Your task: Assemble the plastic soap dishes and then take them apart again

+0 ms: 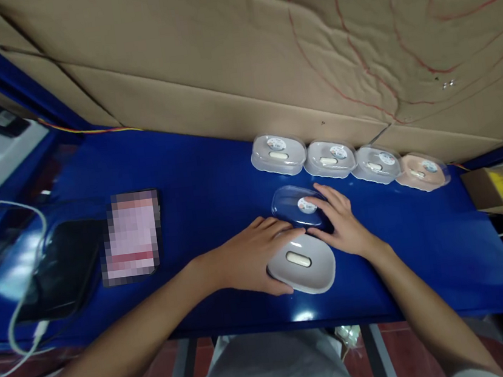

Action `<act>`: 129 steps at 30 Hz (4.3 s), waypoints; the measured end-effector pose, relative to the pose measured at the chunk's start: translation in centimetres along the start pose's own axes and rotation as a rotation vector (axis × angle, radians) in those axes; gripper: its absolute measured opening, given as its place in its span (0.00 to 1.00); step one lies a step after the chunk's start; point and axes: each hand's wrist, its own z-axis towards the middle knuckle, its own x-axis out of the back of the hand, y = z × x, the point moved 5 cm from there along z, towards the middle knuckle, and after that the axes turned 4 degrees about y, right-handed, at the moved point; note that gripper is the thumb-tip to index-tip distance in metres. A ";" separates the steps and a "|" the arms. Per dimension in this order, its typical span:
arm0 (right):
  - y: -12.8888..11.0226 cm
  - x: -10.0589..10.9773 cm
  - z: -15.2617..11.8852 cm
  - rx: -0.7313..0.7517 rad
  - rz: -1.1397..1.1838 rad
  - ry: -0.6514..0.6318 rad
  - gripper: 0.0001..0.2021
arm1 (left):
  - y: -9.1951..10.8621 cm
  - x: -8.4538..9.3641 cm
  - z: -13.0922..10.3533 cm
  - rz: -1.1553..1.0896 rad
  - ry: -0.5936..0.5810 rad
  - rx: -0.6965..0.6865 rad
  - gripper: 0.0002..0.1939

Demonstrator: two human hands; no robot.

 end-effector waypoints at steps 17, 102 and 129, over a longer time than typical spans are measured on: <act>-3.7 1.7 -1.5 0.044 0.578 0.074 0.63 | -1.2 2.5 0.0 -0.167 0.376 -0.006 0.59; -2.4 -3.9 -3.0 0.126 0.367 0.429 0.44 | -6.4 -2.7 -3.4 0.194 0.594 -0.007 0.40; -3.7 -1.0 -2.3 0.068 0.398 0.366 0.40 | -4.3 -1.0 -2.4 0.006 0.574 -0.004 0.35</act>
